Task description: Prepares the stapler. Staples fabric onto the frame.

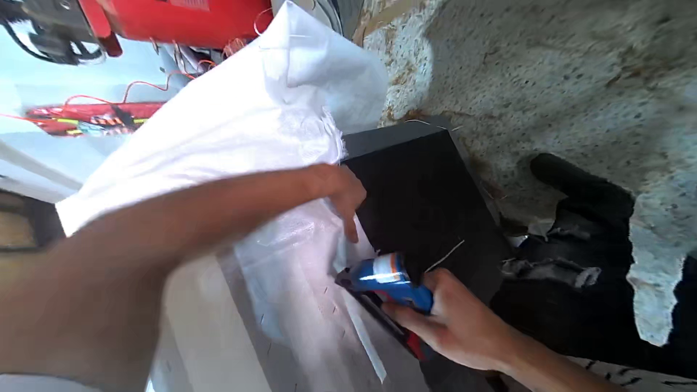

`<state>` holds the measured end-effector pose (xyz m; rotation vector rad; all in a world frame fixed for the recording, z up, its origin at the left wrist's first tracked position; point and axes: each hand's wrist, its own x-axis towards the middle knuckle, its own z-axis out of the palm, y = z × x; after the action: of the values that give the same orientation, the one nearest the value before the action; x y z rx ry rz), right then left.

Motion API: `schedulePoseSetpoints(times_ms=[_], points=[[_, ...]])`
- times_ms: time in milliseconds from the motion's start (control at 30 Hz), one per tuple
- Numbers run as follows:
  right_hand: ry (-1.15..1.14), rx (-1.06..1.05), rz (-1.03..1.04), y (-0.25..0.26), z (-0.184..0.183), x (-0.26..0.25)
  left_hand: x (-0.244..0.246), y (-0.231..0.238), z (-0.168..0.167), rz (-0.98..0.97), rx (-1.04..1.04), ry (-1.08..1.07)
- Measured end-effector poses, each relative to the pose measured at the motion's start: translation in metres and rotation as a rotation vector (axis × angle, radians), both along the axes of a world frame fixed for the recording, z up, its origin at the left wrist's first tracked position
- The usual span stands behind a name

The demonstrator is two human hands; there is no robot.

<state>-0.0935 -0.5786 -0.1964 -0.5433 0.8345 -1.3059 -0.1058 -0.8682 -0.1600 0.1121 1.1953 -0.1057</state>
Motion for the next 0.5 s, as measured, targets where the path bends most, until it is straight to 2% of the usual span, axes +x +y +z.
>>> schedulePoseSetpoints(times_ms=[67,100,167,233,300,500], points=[[0.001,-0.009,-0.021,0.002,-0.006,-0.005,-0.023,-0.023,0.03,-0.152,-0.029,-0.091],[0.005,0.0,-0.025,0.001,-0.008,-0.005,-0.027,-0.033,0.041,-0.193,0.02,-0.058],[-0.002,0.03,-0.033,-0.002,-0.004,-0.002,-0.024,-0.048,0.053,-0.179,0.169,0.157],[-0.021,0.037,-0.053,-0.006,0.002,0.001,-0.007,-0.06,0.048,-0.131,0.305,0.382],[-0.015,0.016,-0.073,-0.011,0.005,0.003,0.009,-0.073,0.039,-0.098,0.404,0.473],[0.049,-0.047,0.063,-0.032,0.009,0.012,0.028,-0.1,0.01,-0.043,0.478,0.247]])
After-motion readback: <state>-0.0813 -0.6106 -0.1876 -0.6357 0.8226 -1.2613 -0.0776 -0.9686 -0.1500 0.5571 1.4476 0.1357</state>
